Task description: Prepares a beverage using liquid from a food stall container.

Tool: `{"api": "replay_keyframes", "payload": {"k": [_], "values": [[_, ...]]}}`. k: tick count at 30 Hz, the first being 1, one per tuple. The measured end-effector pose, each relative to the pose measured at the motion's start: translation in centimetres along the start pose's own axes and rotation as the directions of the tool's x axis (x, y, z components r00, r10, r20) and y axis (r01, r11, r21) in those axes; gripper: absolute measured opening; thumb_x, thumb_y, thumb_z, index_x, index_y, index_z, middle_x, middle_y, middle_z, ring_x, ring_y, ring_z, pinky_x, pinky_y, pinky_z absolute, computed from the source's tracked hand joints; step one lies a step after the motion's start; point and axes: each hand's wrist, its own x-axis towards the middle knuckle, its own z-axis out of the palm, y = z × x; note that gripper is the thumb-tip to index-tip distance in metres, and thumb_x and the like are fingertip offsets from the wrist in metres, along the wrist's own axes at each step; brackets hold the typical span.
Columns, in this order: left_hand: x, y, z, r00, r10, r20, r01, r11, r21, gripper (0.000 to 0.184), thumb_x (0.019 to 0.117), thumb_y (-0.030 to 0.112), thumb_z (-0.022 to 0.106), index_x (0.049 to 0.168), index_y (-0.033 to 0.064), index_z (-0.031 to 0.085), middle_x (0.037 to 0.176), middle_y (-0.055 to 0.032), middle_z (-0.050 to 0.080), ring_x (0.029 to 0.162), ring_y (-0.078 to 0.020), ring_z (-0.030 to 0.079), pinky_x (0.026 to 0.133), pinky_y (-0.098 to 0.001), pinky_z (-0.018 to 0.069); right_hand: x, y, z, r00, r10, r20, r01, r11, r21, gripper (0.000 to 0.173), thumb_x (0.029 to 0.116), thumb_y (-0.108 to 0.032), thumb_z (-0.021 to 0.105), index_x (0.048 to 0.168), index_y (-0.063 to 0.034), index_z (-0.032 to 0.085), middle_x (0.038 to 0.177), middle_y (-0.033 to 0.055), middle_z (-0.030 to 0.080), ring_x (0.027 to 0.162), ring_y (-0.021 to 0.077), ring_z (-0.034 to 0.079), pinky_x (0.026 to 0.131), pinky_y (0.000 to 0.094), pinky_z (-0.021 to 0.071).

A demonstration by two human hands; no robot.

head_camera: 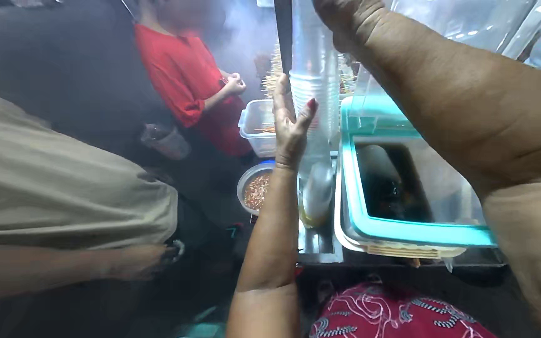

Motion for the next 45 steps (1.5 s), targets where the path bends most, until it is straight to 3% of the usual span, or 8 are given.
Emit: {"api": "replay_keyframes", "payload": {"k": [3,8,13,20,30,33,37,45], "values": [[-1.1,0.0,-0.4,0.996,-0.086,0.040,0.088,0.995,-0.048,0.088,0.0873,0.024,0.074,0.154,-0.0068,0.025,0.141,-0.0166,0.054,0.123,-0.0158,0.060,0.104,-0.0347,0.0533,1.7,0.4,-1.5,0.989,0.123,0.077,-0.113,0.986,-0.124,0.033,0.0972,0.011,0.052,0.129,0.0121,0.059,0.131,0.0299,0.060,0.123,0.0334,0.058,0.107,0.0419,0.0414],[-0.8,1.8,-0.4,0.997,-0.050,-0.062,0.041,0.989,-0.140,0.066,0.0854,0.003,0.073,0.143,-0.0089,0.043,0.124,-0.0154,0.065,0.106,-0.0188,0.069,0.093,-0.0369,0.0605,3.2,0.6,-2.0,0.979,0.103,-0.174,-0.038,0.938,0.345,0.004,0.0955,-0.001,0.066,0.096,0.0030,0.067,0.087,0.0078,0.061,0.082,0.0102,0.057,0.078,0.0276,0.0491],[0.5,6.0,-0.7,0.984,0.099,-0.150,-0.111,0.991,-0.070,0.064,0.0875,0.001,0.073,0.143,-0.0119,0.043,0.126,-0.0146,0.066,0.108,-0.0145,0.069,0.096,-0.0332,0.0591,-1.0,0.8,-0.3,0.961,0.177,0.213,-0.277,0.619,0.735,0.050,0.0986,-0.042,0.066,0.134,-0.0086,0.058,0.112,0.0100,0.072,0.098,0.0226,0.073,0.081,0.0424,0.0639],[-2.2,8.1,-1.8,0.998,0.041,-0.049,-0.037,0.995,0.088,0.083,0.0835,-0.001,0.072,0.158,0.0130,0.038,0.148,-0.0106,0.049,0.118,-0.0210,0.063,0.093,-0.0360,0.0590,-3.2,0.7,-0.2,0.913,0.175,0.370,-0.409,0.371,0.834,0.035,0.1000,-0.029,0.063,0.129,-0.0101,0.057,0.108,0.0115,0.071,0.094,0.0249,0.072,0.079,0.0455,0.0636],[-3.0,8.6,-0.5,0.968,-0.146,-0.207,0.108,0.978,-0.180,0.013,0.0998,0.004,0.056,0.106,0.0032,0.066,0.083,-0.0066,0.075,0.069,-0.0150,0.073,0.067,-0.0305,0.0633,-3.7,0.2,0.2,0.969,0.191,0.157,-0.234,0.503,0.832,0.047,0.0905,-0.020,0.077,0.130,-0.0068,0.055,0.110,0.0133,0.071,0.097,0.0272,0.073,0.078,0.0468,0.0643],[-2.9,9.3,-0.4,0.952,-0.230,-0.204,0.180,0.955,-0.237,0.015,0.1005,0.003,0.052,0.104,0.0039,0.067,0.082,-0.0068,0.075,0.069,-0.0156,0.073,0.067,-0.0309,0.0636,-4.4,0.5,0.2,0.992,0.024,0.122,-0.116,0.538,0.835,0.039,0.0940,-0.018,0.073,0.127,-0.0074,0.056,0.109,0.0085,0.072,0.099,0.0219,0.073,0.084,0.0425,0.0640],[-3.1,9.5,-0.6,0.954,-0.243,-0.175,0.198,0.950,-0.241,0.016,0.0991,0.001,0.051,0.101,0.0040,0.067,0.082,-0.0079,0.074,0.068,-0.0174,0.074,0.067,-0.0336,0.0643,-5.2,1.7,0.2,0.957,-0.013,0.289,-0.249,0.475,0.844,0.042,0.0996,-0.031,0.060,0.136,-0.0146,0.047,0.119,0.0100,0.067,0.105,0.0261,0.070,0.083,0.0486,0.0629],[-3.8,8.4,-0.9,0.866,-0.410,-0.287,0.372,0.911,-0.178,0.014,0.0993,0.004,0.053,0.094,0.0043,0.066,0.075,-0.0072,0.073,0.064,-0.0188,0.073,0.063,-0.0359,0.0642,-5.0,0.9,1.2,0.976,0.188,0.110,-0.185,0.454,0.872,0.041,0.0862,-0.010,0.076,0.123,-0.0033,0.058,0.105,0.0138,0.071,0.094,0.0257,0.073,0.081,0.0469,0.0639]]}}
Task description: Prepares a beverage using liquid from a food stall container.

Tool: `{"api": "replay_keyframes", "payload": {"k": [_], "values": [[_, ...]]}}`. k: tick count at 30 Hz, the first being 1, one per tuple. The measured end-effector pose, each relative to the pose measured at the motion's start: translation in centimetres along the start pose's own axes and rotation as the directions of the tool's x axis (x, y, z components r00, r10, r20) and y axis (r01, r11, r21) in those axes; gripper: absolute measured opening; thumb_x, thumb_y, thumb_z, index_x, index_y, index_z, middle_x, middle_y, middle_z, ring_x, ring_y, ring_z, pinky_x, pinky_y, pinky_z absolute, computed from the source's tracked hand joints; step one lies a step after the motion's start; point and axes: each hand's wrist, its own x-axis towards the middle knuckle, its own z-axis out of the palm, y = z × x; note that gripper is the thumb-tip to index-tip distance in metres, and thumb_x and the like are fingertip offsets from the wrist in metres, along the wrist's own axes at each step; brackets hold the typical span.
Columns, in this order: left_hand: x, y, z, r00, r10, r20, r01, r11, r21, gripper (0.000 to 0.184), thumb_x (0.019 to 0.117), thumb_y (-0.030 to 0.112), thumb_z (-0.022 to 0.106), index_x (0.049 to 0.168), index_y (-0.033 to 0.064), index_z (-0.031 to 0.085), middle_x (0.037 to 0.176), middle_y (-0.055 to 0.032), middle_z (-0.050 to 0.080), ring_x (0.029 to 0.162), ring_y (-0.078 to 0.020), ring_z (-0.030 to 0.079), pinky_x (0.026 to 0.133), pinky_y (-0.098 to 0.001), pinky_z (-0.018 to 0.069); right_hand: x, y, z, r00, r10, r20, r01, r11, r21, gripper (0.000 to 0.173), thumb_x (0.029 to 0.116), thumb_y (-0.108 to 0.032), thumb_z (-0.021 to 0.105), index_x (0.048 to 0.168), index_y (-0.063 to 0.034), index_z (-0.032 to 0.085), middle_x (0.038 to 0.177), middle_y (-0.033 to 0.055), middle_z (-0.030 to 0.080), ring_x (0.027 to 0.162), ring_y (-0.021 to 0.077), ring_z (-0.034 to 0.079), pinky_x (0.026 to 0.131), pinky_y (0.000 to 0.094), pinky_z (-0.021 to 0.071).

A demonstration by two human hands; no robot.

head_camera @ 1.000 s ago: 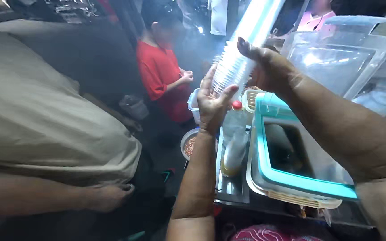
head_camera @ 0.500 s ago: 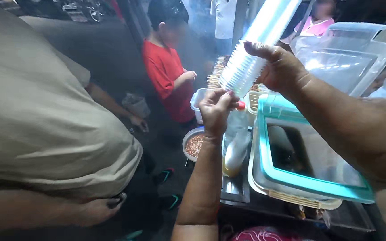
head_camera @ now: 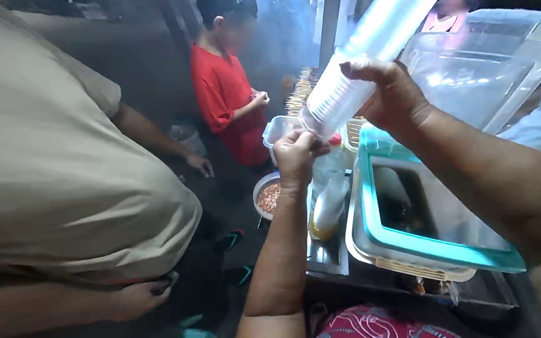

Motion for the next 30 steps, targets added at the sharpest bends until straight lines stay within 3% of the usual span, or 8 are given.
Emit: {"api": "replay_keyframes", "payload": {"k": [4,9,13,15,19,21,25,30], "values": [[-0.7,-1.4,-1.0,0.985,-0.161,-0.056,0.160,0.987,-0.023,0.015,0.1007,0.012,0.056,0.092,0.0063,0.067,0.075,-0.0059,0.072,0.064,-0.0177,0.072,0.063,-0.0332,0.0630,0.5,-2.6,-0.5,0.998,-0.037,-0.045,0.035,0.999,-0.037,0.041,0.0881,-0.012,0.076,0.125,-0.0046,0.059,0.109,0.0126,0.071,0.100,0.0254,0.072,0.084,0.0471,0.0632],[-0.4,-1.9,-1.8,0.967,-0.247,-0.062,0.239,0.964,-0.115,0.020,0.1011,0.014,0.053,0.087,0.0081,0.066,0.073,-0.0042,0.070,0.063,-0.0154,0.070,0.064,-0.0309,0.0621,-0.1,-4.3,0.2,0.994,0.071,-0.089,-0.075,0.996,-0.047,0.042,0.0922,-0.020,0.075,0.129,-0.0081,0.058,0.112,0.0117,0.071,0.099,0.0258,0.073,0.078,0.0475,0.0643],[0.4,-2.6,-1.7,0.940,-0.335,-0.066,0.316,0.927,-0.203,0.014,0.0984,0.011,0.052,0.090,0.0077,0.062,0.076,-0.0051,0.069,0.065,-0.0155,0.070,0.066,-0.0312,0.0620,0.7,-5.3,-0.3,0.995,0.033,-0.094,-0.036,0.999,-0.034,0.029,0.0964,-0.018,0.068,0.123,-0.0077,0.060,0.111,0.0121,0.070,0.098,0.0269,0.072,0.078,0.0497,0.0640],[0.5,-2.7,-2.0,0.934,-0.352,-0.066,0.327,0.912,-0.247,0.014,0.0998,0.015,0.051,0.093,0.0092,0.062,0.078,-0.0044,0.069,0.068,-0.0150,0.070,0.068,-0.0304,0.0616,0.9,-5.7,-0.4,0.990,0.010,-0.143,-0.026,0.993,-0.112,0.030,0.0936,-0.016,0.071,0.121,-0.0085,0.061,0.109,0.0104,0.071,0.097,0.0251,0.073,0.077,0.0473,0.0643],[0.6,-2.1,-4.1,0.946,-0.305,-0.112,0.264,0.922,-0.284,0.019,0.1026,0.019,0.046,0.092,0.0120,0.061,0.080,-0.0028,0.069,0.071,-0.0135,0.071,0.068,-0.0287,0.0614,0.1,-2.7,-0.3,0.992,-0.103,-0.075,0.080,0.961,-0.266,0.048,0.0814,-0.008,0.083,0.122,-0.0029,0.058,0.101,0.0099,0.073,0.090,0.0212,0.074,0.077,0.0397,0.0659],[0.6,-1.3,-4.8,0.952,-0.262,-0.158,0.209,0.935,-0.287,0.022,0.1028,0.016,0.045,0.089,0.0115,0.061,0.076,-0.0031,0.069,0.069,-0.0141,0.070,0.068,-0.0292,0.0613,-0.4,0.0,-0.4,0.995,-0.088,-0.048,0.065,0.932,-0.357,0.054,0.0777,-0.011,0.087,0.123,-0.0035,0.058,0.102,0.0077,0.073,0.091,0.0173,0.074,0.080,0.0365,0.0650],[0.2,-0.4,-5.7,0.960,-0.227,-0.164,0.176,0.944,-0.278,0.023,0.1026,0.015,0.045,0.085,0.0127,0.059,0.073,-0.0027,0.068,0.067,-0.0139,0.070,0.069,-0.0298,0.0618,-0.7,4.6,-1.1,0.999,0.039,-0.026,-0.047,0.859,-0.510,0.070,0.0725,-0.023,0.093,0.129,-0.0045,0.057,0.116,0.0106,0.067,0.106,0.0181,0.068,0.094,0.0387,0.0585],[-1.1,0.6,-6.0,0.986,-0.093,-0.140,0.076,0.989,-0.128,0.023,0.1029,0.007,0.044,0.092,0.0060,0.064,0.074,-0.0070,0.072,0.065,-0.0170,0.072,0.065,-0.0323,0.0635,-1.4,6.6,-1.8,0.970,0.240,0.020,-0.197,0.837,-0.510,0.082,0.0711,-0.009,0.093,0.137,0.0007,0.046,0.117,0.0167,0.067,0.104,0.0228,0.070,0.092,0.0407,0.0602]]}}
